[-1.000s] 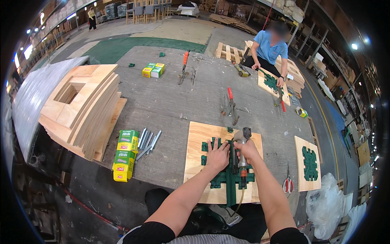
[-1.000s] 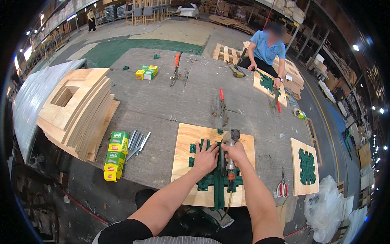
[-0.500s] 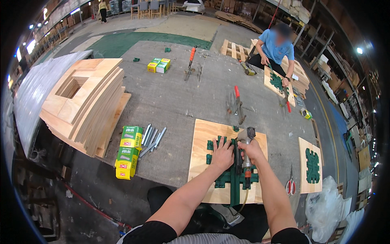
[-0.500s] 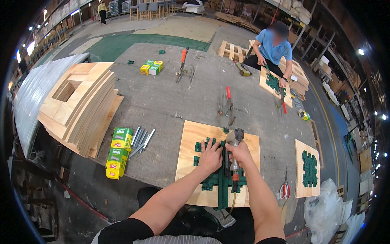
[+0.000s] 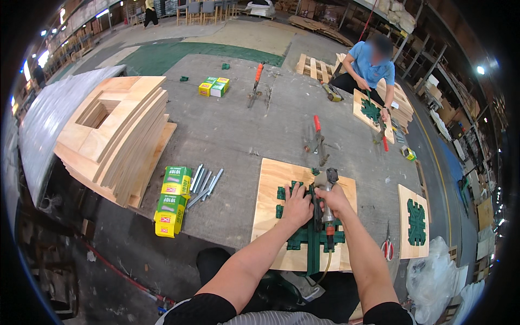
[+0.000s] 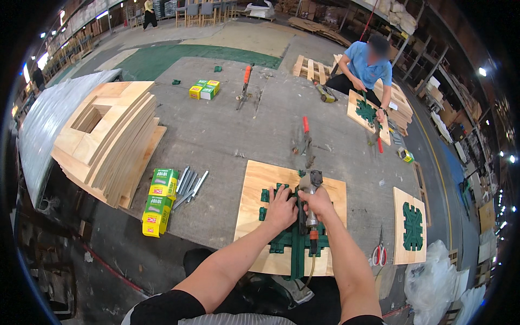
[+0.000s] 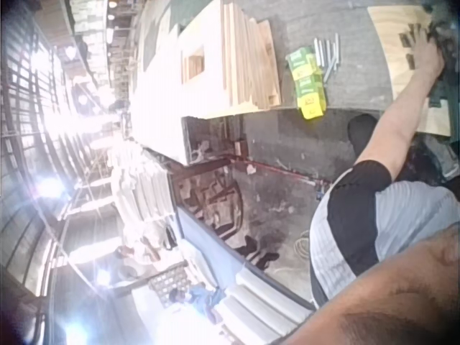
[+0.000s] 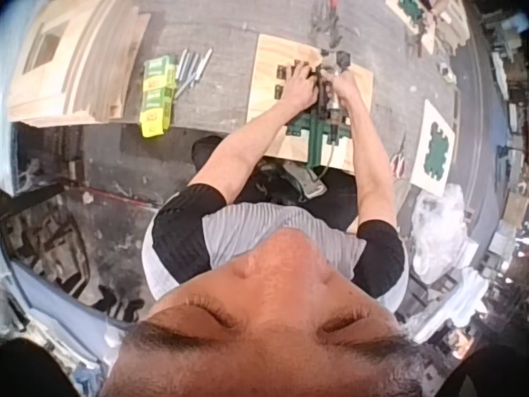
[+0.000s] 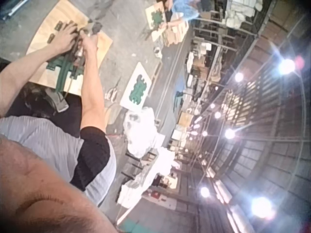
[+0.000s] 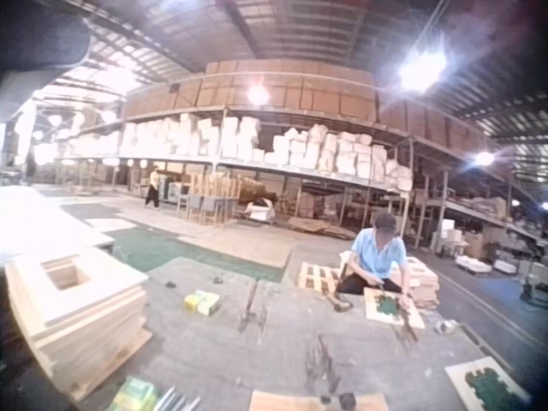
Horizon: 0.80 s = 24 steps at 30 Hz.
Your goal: The person assembles a green plastic grid pattern on a wooden board by interlocking strips and securing them with a pneumatic nail gun. The person repeatedly places strips, aligns them, and fastens them to the board.
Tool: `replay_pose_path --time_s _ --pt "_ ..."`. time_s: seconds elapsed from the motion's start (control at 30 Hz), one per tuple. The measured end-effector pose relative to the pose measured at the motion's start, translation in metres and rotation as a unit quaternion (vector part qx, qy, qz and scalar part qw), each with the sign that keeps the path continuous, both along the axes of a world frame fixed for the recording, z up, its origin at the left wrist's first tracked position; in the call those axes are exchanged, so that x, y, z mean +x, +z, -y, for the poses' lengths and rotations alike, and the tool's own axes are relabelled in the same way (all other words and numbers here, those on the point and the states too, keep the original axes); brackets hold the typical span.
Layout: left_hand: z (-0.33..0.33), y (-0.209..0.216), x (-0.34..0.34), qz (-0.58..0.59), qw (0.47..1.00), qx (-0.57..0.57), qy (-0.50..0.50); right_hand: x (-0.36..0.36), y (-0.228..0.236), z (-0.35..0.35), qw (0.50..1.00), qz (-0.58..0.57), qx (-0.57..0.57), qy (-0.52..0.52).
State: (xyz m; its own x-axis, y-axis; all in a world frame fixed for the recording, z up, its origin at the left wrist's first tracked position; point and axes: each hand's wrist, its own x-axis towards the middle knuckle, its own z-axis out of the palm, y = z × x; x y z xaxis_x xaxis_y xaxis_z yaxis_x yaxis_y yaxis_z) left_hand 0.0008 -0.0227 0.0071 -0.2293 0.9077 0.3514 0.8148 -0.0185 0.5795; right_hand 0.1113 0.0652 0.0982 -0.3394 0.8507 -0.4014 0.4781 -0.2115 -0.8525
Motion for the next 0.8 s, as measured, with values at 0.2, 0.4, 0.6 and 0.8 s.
replay_pose_path --time_s 0.2,0.4,0.6,0.8 --pt "0.001 -0.002 0.001 0.006 1.0 -0.012 -0.001 0.0 0.002 0.001 1.0 0.019 -0.017 0.006" --pt "-0.003 -0.002 0.0 0.003 1.0 -0.003 0.001 0.001 -0.001 0.004 1.0 0.021 -0.008 0.002" --pt "-0.001 -0.001 0.002 0.01 1.0 -0.01 -0.005 0.009 0.0 0.003 1.0 0.02 -0.011 -0.014" --pt "-0.002 -0.003 -0.002 0.011 1.0 0.008 0.005 0.006 0.004 0.002 0.999 0.029 -0.008 -0.012"
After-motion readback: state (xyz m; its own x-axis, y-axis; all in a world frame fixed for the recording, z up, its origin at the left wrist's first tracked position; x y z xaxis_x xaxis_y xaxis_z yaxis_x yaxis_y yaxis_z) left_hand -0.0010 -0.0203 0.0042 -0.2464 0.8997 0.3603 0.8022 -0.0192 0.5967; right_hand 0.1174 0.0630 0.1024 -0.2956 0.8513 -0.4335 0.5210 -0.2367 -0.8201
